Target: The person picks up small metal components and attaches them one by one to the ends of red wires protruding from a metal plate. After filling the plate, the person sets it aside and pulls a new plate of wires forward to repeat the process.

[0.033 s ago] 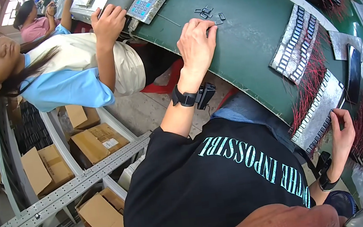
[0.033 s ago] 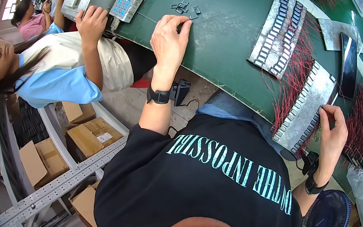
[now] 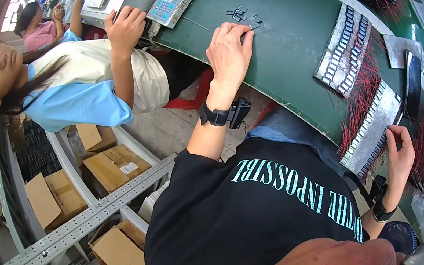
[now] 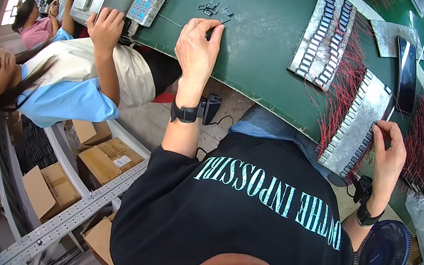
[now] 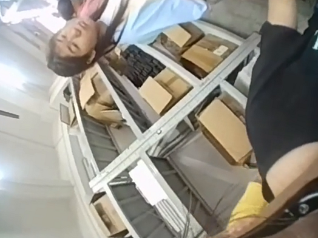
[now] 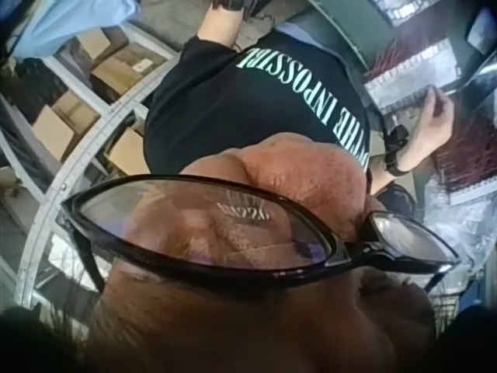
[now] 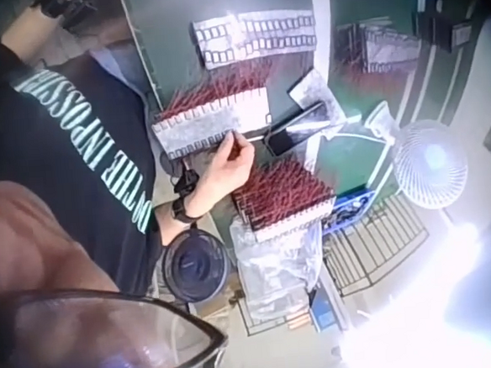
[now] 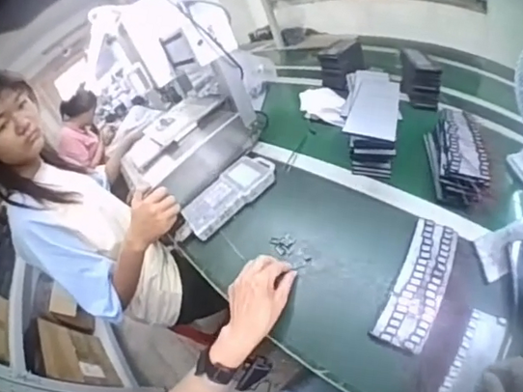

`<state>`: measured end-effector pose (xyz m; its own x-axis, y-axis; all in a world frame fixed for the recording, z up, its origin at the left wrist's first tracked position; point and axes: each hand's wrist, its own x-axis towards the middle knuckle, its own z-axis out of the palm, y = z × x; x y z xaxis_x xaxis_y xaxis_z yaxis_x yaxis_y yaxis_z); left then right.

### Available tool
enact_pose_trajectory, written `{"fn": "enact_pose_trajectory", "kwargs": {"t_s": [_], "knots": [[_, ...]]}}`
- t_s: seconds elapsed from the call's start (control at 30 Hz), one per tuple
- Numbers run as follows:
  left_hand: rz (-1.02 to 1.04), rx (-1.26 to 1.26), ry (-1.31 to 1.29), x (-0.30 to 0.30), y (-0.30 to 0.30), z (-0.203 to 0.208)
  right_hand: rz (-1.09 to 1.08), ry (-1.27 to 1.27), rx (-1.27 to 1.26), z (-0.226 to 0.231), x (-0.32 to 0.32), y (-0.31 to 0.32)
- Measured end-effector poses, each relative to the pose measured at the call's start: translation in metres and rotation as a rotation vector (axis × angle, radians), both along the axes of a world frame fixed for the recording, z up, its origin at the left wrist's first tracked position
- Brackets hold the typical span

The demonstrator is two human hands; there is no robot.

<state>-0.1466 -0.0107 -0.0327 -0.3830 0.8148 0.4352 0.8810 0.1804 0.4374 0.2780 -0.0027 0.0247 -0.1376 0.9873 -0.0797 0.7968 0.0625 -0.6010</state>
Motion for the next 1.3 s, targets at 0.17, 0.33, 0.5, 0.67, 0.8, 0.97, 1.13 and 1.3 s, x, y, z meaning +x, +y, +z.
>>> {"fn": "enact_pose_trajectory", "kwargs": {"t_s": [0.17, 0.33, 0.5, 0.67, 0.8, 0.97, 1.13, 1.3], "knots": [[-0.027, 0.074, 0.038, -0.003, 0.011, 0.003, 0.017, 0.011, 0.027, 0.001, -0.002, 0.000], [-0.112, 0.005, 0.206, -0.005, 0.038, 0.018, 0.037, 0.022, -0.058, -0.003, 0.012, 0.007], [-0.083, -0.138, 0.261, 0.006, 0.049, 0.016, -0.042, 0.064, -0.052, 0.001, 0.003, 0.002], [-0.234, 0.051, 0.217, 0.025, 0.060, -0.007, -0.033, 0.072, 0.011, 0.000, 0.002, 0.003], [-0.318, 0.146, 0.236, 0.047, 0.059, -0.006, 0.014, 0.023, 0.098, -0.016, 0.009, 0.017], [-0.589, -0.034, -0.606, 0.121, 0.046, 0.004, -0.062, 0.519, 0.034, -0.003, -0.007, 0.020], [-0.905, -0.290, -0.758, 0.173, 0.043, 0.008, 0.014, 0.726, -0.140, -0.007, -0.037, 0.027], [-0.932, -0.328, -0.863, 0.183, 0.039, 0.012, 0.016, 0.781, -0.204, -0.023, -0.042, 0.034]]}}
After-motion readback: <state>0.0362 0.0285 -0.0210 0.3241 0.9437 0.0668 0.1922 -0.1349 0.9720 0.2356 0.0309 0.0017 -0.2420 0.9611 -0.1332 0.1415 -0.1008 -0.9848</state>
